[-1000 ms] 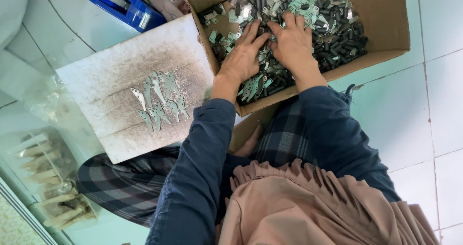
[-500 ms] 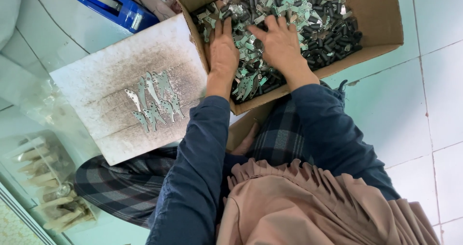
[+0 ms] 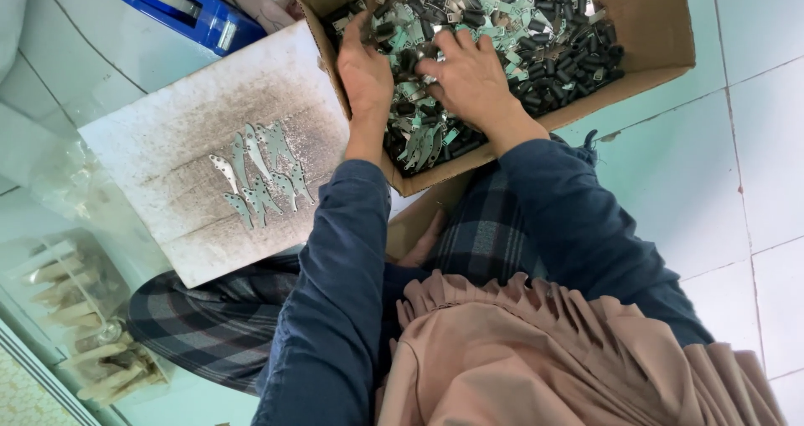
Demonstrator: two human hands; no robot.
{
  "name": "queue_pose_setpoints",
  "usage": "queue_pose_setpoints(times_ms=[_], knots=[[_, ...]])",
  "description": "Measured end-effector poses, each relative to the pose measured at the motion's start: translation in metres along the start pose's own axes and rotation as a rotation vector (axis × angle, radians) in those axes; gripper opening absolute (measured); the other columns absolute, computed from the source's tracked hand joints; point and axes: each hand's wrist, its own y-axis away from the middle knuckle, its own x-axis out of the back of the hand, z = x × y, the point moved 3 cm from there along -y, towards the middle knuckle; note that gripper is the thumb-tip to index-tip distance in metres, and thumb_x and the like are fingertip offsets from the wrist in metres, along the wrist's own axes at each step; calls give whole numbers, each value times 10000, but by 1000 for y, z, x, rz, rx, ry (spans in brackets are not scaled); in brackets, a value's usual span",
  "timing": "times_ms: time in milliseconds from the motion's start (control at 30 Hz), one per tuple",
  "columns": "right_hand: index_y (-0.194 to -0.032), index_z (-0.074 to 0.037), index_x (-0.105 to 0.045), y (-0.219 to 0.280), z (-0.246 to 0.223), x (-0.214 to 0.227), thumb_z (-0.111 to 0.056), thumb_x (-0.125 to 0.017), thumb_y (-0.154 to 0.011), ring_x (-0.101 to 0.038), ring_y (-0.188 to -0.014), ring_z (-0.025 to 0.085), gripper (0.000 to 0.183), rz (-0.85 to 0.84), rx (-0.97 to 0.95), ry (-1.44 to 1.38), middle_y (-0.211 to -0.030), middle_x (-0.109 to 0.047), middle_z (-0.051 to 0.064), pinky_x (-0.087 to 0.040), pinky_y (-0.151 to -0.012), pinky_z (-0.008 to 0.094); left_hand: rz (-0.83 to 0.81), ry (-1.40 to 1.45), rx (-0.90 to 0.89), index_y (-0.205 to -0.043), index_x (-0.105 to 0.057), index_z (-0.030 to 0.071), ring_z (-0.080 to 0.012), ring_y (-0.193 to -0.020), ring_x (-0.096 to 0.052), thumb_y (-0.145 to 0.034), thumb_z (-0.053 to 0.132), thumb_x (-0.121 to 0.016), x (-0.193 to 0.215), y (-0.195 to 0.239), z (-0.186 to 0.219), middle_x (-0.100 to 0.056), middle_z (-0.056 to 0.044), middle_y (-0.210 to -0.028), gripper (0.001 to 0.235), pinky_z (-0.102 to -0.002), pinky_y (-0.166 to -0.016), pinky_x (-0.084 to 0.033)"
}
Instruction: Picking small metal components from a box, arranging them on a board for counting or inspection, and then placing them into small plastic bags.
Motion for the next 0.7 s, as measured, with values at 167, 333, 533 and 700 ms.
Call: queue_pose_setpoints(times_ms=[167,333,533,700], knots=[[-1133,-168,-750,-6,25,-23,-309,-764,-917,-509,-1165,394,258,-12,-230,36,-1265,-543,163,-458,-942,632,-47,112,159,-1329,-589,8,-305,-1243,-690,-959,-116,-430,2,-1,0,-710,-176,-1307,421,-376,-1106,-564],[-1078,-152,-763,-2,17,2,-322,-770,-947,-494,-1063,351,215,204,-198,134,-1148,-534,117,-431,-910,548,-46,183,207,-1363,-564,-4,-324,-1271,-674,-993,-65,-412,0,-1,0,-675,-213,-1356,405,-384,-1116,-551],[-1171,-433,-756,-4,-4,11,-341,-737,-905,-393,-1363,398,282,31,113,71,-1582,-407,119,-381,-959,532,-65,153,168,-1386,-554,70,-290,-1230,-710,-977,-37,-412,12,0,18,-706,-164,-1337,447,-390,-1087,-571],[-1223,-298,-797,-10,18,-1,-148,-845,-790,-341,-1350,434,461,55,-125,58,-1551,-411,179,-349,-1015,621,-81,848,-18,-1435,-555,128,-211,-1007,-743,-1085,-23,-450,41,12,54,-730,-92,-1167,395,-289,-841,-587]])
